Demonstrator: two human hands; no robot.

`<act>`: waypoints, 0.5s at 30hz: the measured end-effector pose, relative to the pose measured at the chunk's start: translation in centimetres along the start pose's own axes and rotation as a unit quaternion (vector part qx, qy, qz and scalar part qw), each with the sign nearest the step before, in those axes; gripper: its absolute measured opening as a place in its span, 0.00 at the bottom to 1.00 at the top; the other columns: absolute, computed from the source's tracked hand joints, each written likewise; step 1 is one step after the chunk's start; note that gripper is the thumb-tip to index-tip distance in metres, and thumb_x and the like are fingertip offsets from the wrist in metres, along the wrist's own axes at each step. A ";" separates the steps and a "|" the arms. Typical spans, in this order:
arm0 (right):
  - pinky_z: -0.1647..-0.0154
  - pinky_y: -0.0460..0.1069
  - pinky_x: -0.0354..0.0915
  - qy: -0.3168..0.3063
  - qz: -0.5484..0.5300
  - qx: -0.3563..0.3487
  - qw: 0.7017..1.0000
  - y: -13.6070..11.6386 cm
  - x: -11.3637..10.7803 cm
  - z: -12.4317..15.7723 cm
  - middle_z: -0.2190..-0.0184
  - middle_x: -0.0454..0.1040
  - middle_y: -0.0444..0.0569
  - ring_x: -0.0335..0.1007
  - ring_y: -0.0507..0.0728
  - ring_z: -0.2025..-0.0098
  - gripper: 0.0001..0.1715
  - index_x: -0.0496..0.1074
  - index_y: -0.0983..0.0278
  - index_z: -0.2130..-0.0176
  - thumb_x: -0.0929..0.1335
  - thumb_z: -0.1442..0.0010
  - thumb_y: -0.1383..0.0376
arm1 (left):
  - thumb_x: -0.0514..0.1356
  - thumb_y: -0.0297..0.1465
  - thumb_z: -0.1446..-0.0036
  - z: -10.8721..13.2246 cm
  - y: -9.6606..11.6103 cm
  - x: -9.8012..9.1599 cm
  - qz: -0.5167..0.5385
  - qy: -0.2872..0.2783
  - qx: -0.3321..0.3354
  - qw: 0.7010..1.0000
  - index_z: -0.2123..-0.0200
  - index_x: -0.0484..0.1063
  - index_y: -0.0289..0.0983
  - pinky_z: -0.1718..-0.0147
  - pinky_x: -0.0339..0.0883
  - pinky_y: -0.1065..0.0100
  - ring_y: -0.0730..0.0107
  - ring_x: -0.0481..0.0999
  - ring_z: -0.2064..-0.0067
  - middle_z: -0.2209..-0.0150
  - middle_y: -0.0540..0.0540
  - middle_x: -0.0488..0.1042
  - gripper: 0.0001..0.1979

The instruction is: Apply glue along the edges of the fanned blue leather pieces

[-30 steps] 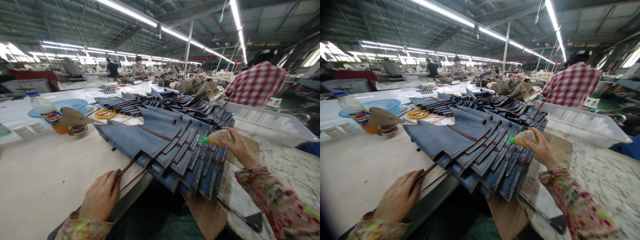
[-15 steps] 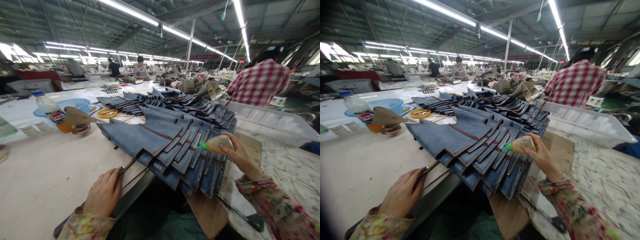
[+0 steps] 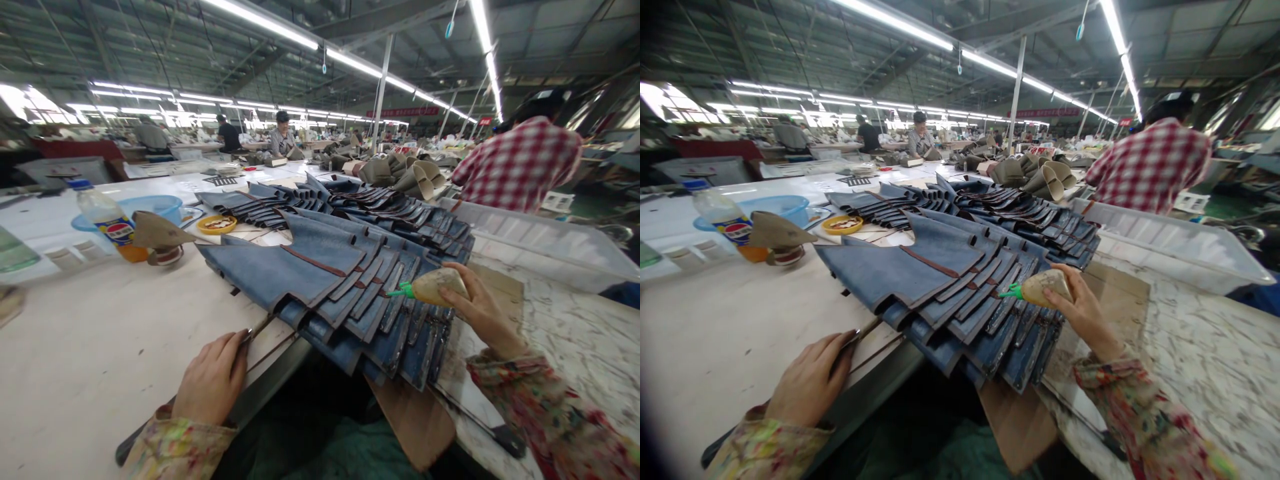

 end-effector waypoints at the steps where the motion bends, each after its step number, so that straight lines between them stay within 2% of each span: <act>1: 0.58 0.52 0.66 -0.006 -0.001 0.002 1.000 0.0 0.1 0.2 0.58 0.69 0.49 0.67 0.61 0.58 0.28 0.64 0.60 0.51 0.66 0.48 0.50 | 0.49 0.36 0.40 0.0 0.0 0.0 0.003 -0.001 -0.002 1.000 0.54 0.68 0.35 0.62 0.65 0.63 0.62 0.72 0.60 0.59 0.43 0.73 0.17; 5: 0.57 0.52 0.65 -0.031 -0.006 -0.010 0.999 -0.5 0.6 1.3 0.55 0.68 0.49 0.66 0.62 0.55 0.27 0.64 0.58 0.50 0.66 0.47 0.51 | 0.47 0.37 0.39 0.0 -0.2 0.2 0.006 -0.003 -0.009 1.000 0.53 0.69 0.35 0.61 0.66 0.64 0.63 0.72 0.59 0.58 0.42 0.73 0.18; 8: 0.57 0.52 0.65 -0.020 -0.003 -0.017 1.000 -0.7 0.4 1.8 0.53 0.67 0.49 0.65 0.63 0.53 0.26 0.64 0.57 0.50 0.66 0.46 0.51 | 0.47 0.37 0.39 0.0 -0.1 0.1 0.003 -0.002 -0.008 1.000 0.54 0.69 0.35 0.61 0.66 0.64 0.63 0.72 0.60 0.59 0.42 0.73 0.18; 11: 0.61 0.50 0.67 -0.006 -0.007 -0.013 1.000 -0.9 0.2 2.2 0.55 0.68 0.49 0.66 0.62 0.55 0.26 0.64 0.58 0.50 0.66 0.47 0.51 | 0.47 0.37 0.39 0.0 0.0 0.0 0.003 0.000 -0.010 1.000 0.54 0.69 0.35 0.62 0.65 0.64 0.63 0.72 0.60 0.59 0.43 0.73 0.17; 15: 0.64 0.48 0.68 -0.036 -0.024 -0.032 0.999 -2.6 0.9 3.5 0.57 0.69 0.48 0.68 0.60 0.59 0.26 0.63 0.56 0.49 0.65 0.46 0.51 | 0.47 0.36 0.39 0.0 0.1 -0.1 0.007 -0.001 -0.011 1.000 0.54 0.68 0.35 0.60 0.65 0.64 0.63 0.72 0.60 0.59 0.43 0.73 0.17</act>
Point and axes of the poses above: each hand's wrist, its own z-axis away from the middle knuckle, its own x-axis out of the palm, y = z × x, the point moved 10 cm from there along -z, towards the middle knuckle
